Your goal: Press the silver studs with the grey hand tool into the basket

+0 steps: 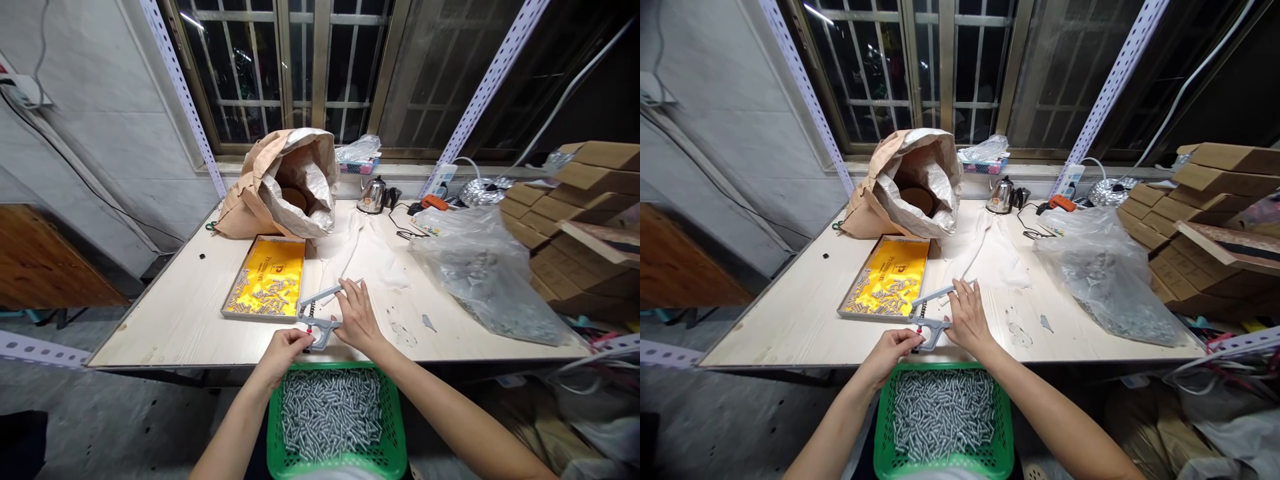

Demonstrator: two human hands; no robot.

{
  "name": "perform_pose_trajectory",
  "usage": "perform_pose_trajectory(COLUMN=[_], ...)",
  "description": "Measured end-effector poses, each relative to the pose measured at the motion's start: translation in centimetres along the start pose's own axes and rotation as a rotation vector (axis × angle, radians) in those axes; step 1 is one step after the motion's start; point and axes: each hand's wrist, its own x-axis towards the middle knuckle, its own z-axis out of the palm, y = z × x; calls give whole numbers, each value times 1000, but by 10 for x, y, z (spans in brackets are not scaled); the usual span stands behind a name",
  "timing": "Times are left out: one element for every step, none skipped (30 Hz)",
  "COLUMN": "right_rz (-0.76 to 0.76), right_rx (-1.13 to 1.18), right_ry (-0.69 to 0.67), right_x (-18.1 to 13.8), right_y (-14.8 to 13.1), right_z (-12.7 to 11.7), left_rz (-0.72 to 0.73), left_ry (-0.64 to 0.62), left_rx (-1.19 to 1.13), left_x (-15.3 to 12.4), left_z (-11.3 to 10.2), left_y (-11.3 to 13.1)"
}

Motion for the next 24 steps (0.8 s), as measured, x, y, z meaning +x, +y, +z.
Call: perform_pose_trajectory(right_rz=[8,18,31,49,69,88,104,115,123,128,131,135,140,147,155,163,171,178,182,185,185,184,180,176], right_rx=[0,2,5,6,7,7,7,6,6,6,5,1,-4,-11,-17,-22,-27,-31,-35,-40,-44,-48,-52,-55], right_ry=[-3,-7,-12,-18,-22,-26,-29,-30,-32,-34,-37,-39,-39,-38,-35,-30,-27,-25,-28,-32,-36,-40,-41,-43], right_x=[-1,-1,-2,-3,-4,-5,-7,-9,-11,-13,-15,-17,-19,-20,-21,-22,-22,-22,-23,-23,-23,-23,-23,-23], right_y=[0,0,1,2,4,5,7,8,9,11,12,12,13,15,16,17,19,20,21,22,23,23,23,22], right_z=[0,-1,-1,-2,-2,-2,-2,-2,-1,-1,-1,-1,-1,-1,-1,-1,-2,-2,-2,-2,-2,-2,-2,-2], left_rz=[23,44,60,72,81,89,93,92,88,82,77,75,74,75,73,68,61,55,58,78,119,180,257,340], left_ry=[7,25,56,97,140,174,187,179,153,121,90,59,25,-18,-73,-132,-187,-234,-259,-257,-223,-162,-84,-4], left_rx=[-11,-27,-48,-73,-101,-132,-164,-197,-228,-254,-269,-262,-228,-166,-83,9,99,181,253,319,384,450,516,581], left_x=[1,1,3,4,5,6,7,7,6,5,3,0,-3,-7,-11,-16,-20,-24,-27,-30,-32,-33,-34,-34], left_z=[1,0,0,-2,-4,-5,-7,-9,-10,-11,-11,-11,-11,-10,-10,-9,-8,-7,-6,-4,-3,0,2,4], left_y=[-1,-2,-4,-5,-5,-5,-4,-2,0,2,4,6,7,7,6,4,2,-1,-3,-4,-5,-5,-5,-4])
